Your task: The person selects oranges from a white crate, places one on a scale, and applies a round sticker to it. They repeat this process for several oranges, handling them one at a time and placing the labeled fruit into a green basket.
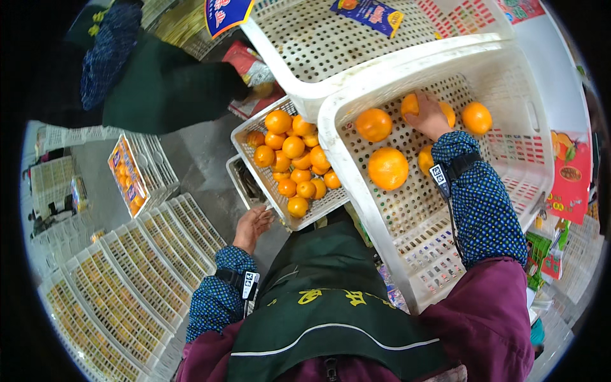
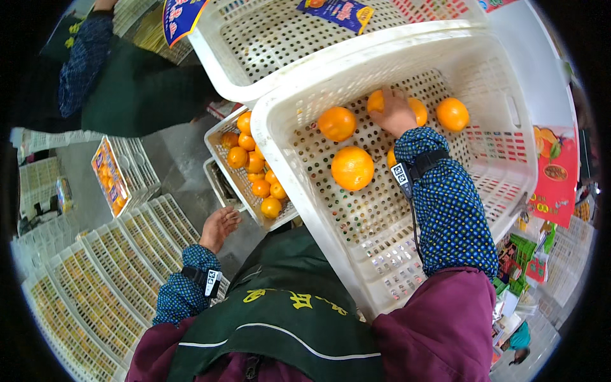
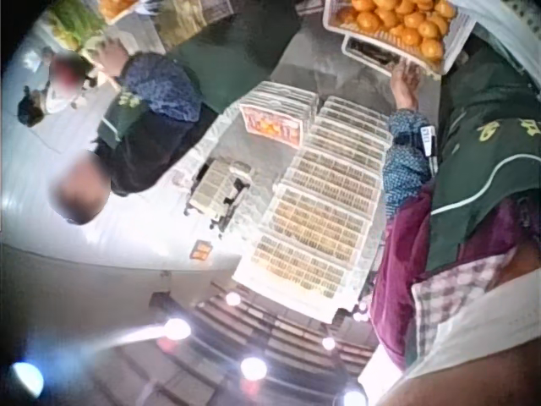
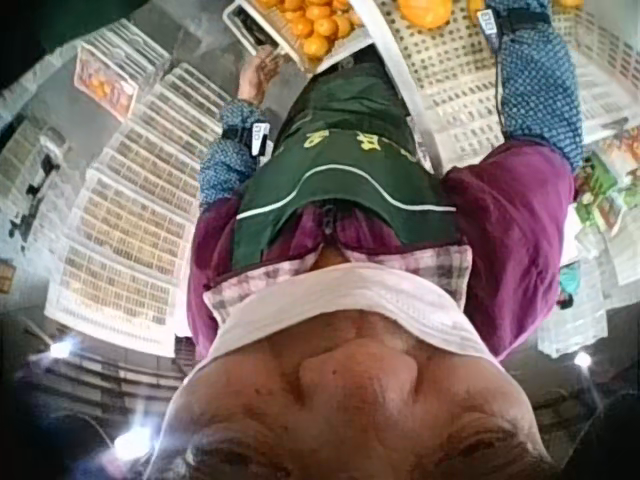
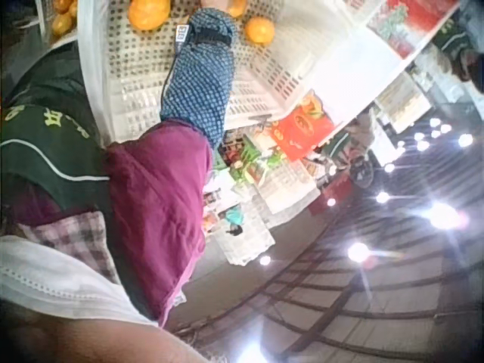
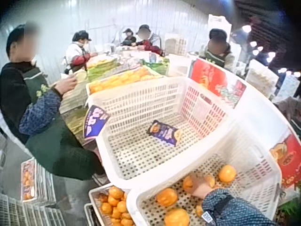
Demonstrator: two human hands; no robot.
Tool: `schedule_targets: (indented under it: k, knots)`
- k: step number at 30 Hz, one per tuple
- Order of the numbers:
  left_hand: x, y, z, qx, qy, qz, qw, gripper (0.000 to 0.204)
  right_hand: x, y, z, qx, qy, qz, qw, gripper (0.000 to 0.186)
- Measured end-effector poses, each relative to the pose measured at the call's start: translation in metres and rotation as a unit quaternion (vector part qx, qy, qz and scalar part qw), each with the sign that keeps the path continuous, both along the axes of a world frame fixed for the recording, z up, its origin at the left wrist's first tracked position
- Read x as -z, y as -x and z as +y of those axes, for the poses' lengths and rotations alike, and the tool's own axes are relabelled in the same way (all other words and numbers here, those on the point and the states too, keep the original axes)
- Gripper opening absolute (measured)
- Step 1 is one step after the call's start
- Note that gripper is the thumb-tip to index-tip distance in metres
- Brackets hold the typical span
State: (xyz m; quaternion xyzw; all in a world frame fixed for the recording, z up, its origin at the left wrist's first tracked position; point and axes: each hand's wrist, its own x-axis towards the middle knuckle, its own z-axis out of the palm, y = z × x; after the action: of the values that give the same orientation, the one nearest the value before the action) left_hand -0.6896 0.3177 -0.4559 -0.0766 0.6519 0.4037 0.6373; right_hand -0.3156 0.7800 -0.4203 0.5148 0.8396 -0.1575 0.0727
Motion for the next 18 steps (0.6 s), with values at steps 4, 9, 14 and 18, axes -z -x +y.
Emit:
schedule_targets:
  k: [4,9,14,18]
  knots:
    - [-0.002,-0.001,-0.012,-0.034,0.008,-0.002,0.999,0.042,0.012,0.011,0.008,0.051,0.009,-0.031,0.998,0.084]
    - [-0.012,-0.009,0.004,-0.036,-0.027,-0.03,0.999,0.041,-0.025,0.011,-0.01,0.177,0.272,0.098,0.941,0.083]
    - [-0.052,-0.012,0.041,0.009,-0.106,-0.029,0.994,0.046,-0.112,-0.005,-0.04,0.211,0.353,0.189,0.892,0.08]
    - [-0.097,-0.022,0.082,0.098,-0.184,-0.044,0.977,0.053,-0.201,-0.003,-0.082,0.126,0.314,0.346,0.875,0.082]
